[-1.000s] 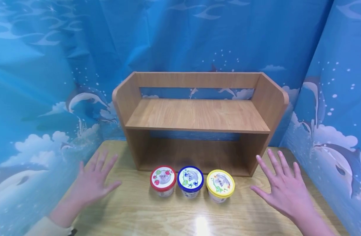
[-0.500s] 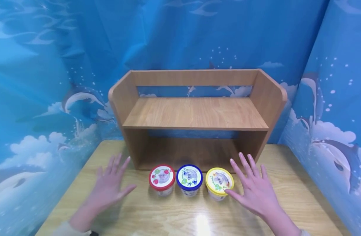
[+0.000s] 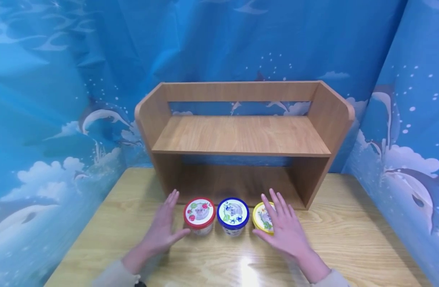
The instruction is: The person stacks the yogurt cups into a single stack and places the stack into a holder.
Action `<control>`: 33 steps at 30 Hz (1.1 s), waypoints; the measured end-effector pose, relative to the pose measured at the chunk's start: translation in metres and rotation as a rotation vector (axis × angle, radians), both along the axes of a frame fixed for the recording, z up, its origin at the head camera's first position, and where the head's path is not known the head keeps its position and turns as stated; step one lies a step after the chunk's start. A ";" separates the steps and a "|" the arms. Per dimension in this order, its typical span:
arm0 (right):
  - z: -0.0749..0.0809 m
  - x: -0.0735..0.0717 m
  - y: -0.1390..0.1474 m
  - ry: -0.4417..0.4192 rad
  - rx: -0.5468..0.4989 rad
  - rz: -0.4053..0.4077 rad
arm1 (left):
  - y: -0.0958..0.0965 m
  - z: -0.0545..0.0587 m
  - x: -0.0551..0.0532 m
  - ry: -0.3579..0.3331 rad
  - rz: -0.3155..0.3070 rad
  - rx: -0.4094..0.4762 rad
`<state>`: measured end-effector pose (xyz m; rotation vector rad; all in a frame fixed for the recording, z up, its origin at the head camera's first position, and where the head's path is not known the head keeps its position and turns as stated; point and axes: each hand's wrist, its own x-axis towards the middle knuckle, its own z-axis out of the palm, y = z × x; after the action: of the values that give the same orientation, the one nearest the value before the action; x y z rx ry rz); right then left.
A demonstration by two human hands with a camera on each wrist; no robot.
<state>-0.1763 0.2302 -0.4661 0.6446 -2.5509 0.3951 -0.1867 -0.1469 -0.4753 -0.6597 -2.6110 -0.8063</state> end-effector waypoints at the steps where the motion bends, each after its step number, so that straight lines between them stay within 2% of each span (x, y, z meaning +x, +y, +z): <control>1: -0.002 -0.001 -0.001 -0.010 -0.009 0.004 | 0.002 -0.002 -0.001 -0.013 -0.006 0.031; 7: -0.013 -0.004 -0.003 -0.070 -0.017 0.018 | 0.015 -0.013 -0.006 -0.129 -0.022 0.182; 15: -0.019 -0.005 -0.001 -0.091 0.010 0.018 | 0.026 -0.019 -0.010 -0.299 0.011 0.286; 22: -0.020 -0.005 0.004 -0.108 0.014 0.012 | 0.030 -0.028 -0.013 -0.348 -0.016 0.373; 33: -0.025 -0.005 0.016 -0.135 0.002 -0.006 | 0.037 -0.036 -0.016 -0.409 0.020 0.466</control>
<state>-0.1814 0.2459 -0.4908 0.6298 -2.6806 0.4481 -0.2024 -0.1098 -0.5113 -0.3605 -2.6020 -1.6183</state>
